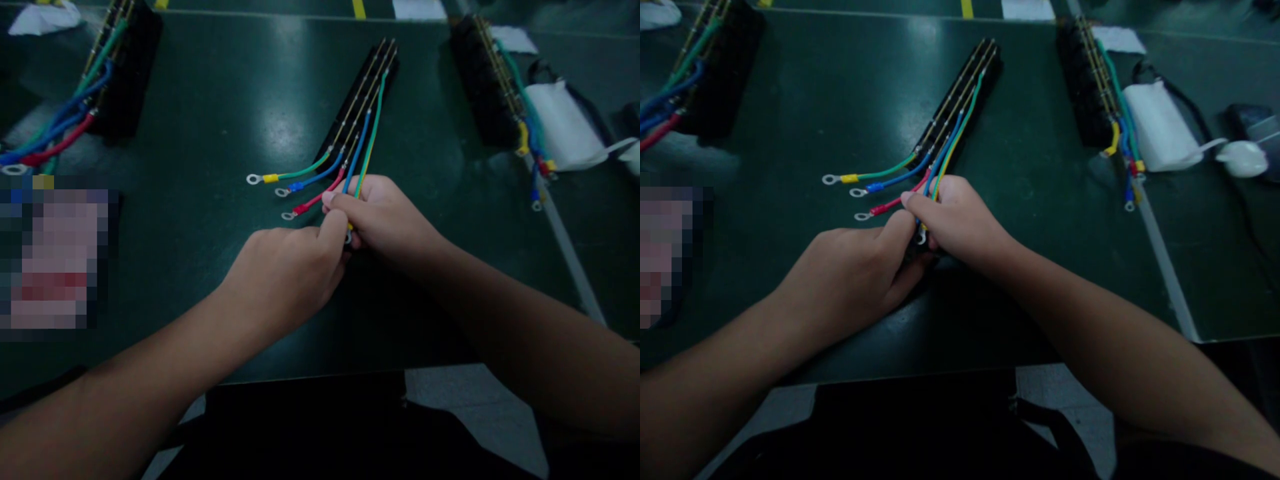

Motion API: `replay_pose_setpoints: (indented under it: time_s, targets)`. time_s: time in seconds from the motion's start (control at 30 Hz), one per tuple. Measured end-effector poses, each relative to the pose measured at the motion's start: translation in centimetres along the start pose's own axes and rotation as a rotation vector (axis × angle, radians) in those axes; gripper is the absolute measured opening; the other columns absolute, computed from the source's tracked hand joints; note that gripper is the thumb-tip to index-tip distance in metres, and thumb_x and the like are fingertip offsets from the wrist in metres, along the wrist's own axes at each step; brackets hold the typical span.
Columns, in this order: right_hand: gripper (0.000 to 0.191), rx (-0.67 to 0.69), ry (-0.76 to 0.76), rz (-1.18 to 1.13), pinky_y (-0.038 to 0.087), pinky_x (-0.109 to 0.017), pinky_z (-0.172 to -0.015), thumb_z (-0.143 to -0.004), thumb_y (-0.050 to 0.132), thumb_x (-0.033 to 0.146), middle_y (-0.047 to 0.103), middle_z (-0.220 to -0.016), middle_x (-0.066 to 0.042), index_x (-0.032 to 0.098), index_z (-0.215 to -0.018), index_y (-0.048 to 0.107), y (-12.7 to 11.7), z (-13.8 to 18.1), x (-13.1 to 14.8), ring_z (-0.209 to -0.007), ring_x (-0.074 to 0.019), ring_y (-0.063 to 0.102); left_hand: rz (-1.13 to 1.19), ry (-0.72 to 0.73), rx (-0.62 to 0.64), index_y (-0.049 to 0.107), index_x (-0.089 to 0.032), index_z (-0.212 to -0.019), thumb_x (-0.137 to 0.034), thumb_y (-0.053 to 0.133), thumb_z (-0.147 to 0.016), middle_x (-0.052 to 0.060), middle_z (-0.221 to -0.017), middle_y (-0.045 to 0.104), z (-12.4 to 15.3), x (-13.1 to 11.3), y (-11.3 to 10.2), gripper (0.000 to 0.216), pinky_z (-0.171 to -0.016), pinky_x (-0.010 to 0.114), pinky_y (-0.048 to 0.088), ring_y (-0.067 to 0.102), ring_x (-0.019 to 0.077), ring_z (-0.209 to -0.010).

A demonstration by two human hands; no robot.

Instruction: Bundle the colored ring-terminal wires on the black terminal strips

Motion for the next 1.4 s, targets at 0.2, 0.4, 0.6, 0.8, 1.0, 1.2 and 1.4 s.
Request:
replay_pose_setpoints:
  time_s: [0.2, 0.4, 0.6, 0.8, 1.0, 1.2, 1.4]
  targets:
    - [0.022, -0.004, -0.015, 0.012, 0.031, -0.019, -0.038, -0.099, 0.058, 0.023, 0.05, -0.052, 0.002, 0.016, -0.077, 0.059, -0.06, -0.08, -0.14, -0.042, -0.0076, 0.043, -0.022, 0.002, 0.034, 0.055, -0.011, -0.126, -0.033, 0.047, -0.099, 0.013, -0.082, 0.076, 0.09, -0.14, -0.09, 0.036, -0.054, 0.036, 0.054, 0.074, 0.0322, -0.063]
    - [0.02, -0.02, -0.008, 0.015, 0.033, -0.019, -0.039, -0.098, 0.061, 0.025, 0.05, -0.054, 0.002, 0.016, -0.08, 0.06, -0.12, -0.08, -0.35, -0.043, -0.0082, 0.045, -0.03, 0.005, 0.06, 0.055, -0.011, -0.126, -0.033, 0.046, -0.099, 0.012, -0.082, 0.075, -0.04, -0.19, -0.05, 0.036, -0.054, 0.035, 0.054, 0.074, 0.031, -0.063]
    - [0.022, -0.011, 0.003, 0.015, 0.033, -0.02, -0.039, -0.096, 0.064, 0.028, 0.051, -0.054, 0.001, 0.017, -0.078, 0.06, -0.08, 0.02, -0.05, -0.045, -0.0087, 0.045, 0.003, -0.014, 0.069, 0.053, -0.012, -0.13, -0.034, 0.049, -0.098, 0.013, -0.085, 0.076, -0.06, 0.01, 0.0, 0.039, -0.058, 0.036, 0.056, 0.075, 0.0307, -0.066]
    - [0.025, -0.001, 0.0, 0.029, 0.032, -0.02, -0.04, -0.096, 0.064, 0.027, 0.049, -0.053, 0.001, 0.017, -0.074, 0.059, -0.08, 0.01, 0.05, -0.045, -0.0086, 0.043, 0.031, -0.037, 0.054, 0.055, -0.01, -0.129, -0.035, 0.043, -0.101, 0.016, -0.088, 0.077, -0.04, 0.16, 0.22, 0.039, -0.062, 0.038, 0.057, 0.075, 0.0313, -0.067]
    - [0.026, -0.002, 0.0, 0.035, 0.031, -0.021, -0.039, -0.098, 0.058, 0.024, 0.05, -0.052, 0.001, 0.017, -0.072, 0.059, -0.09, 0.04, 0.16, -0.043, -0.0085, 0.044, 0.016, -0.047, 0.04, 0.057, -0.009, -0.124, -0.034, 0.042, -0.101, 0.015, -0.082, 0.076, -0.08, 0.26, 0.23, 0.038, -0.062, 0.039, 0.056, 0.075, 0.032, -0.067]
    - [0.025, 0.001, -0.013, 0.03, 0.03, -0.02, -0.039, -0.097, 0.059, 0.024, 0.051, -0.052, 0.001, 0.017, -0.073, 0.059, -0.1, 0.04, 0.09, -0.043, -0.0081, 0.043, 0.02, -0.066, -0.014, 0.06, -0.011, -0.117, -0.032, 0.045, -0.098, 0.013, -0.079, 0.075, -0.04, 0.48, 0.11, 0.032, -0.058, 0.034, 0.052, 0.074, 0.0294, -0.066]
    - [0.027, 0.008, -0.031, 0.015, 0.03, -0.021, -0.039, -0.095, 0.063, 0.025, 0.049, -0.048, 0.002, 0.018, -0.07, 0.058, -0.09, 0.04, 0.01, -0.041, -0.0083, 0.042, 0.037, -0.096, -0.049, 0.063, -0.015, -0.115, -0.031, 0.045, -0.097, 0.009, -0.078, 0.074, 0.02, 0.58, -0.16, 0.029, -0.06, 0.032, 0.051, 0.073, 0.0264, -0.067]
Point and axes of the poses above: each hand's wrist, its own z-axis away from the middle knuckle, its own y-axis out of the palm, x = y × z, the point moved 4 cm from there along -z, towards the middle knuckle
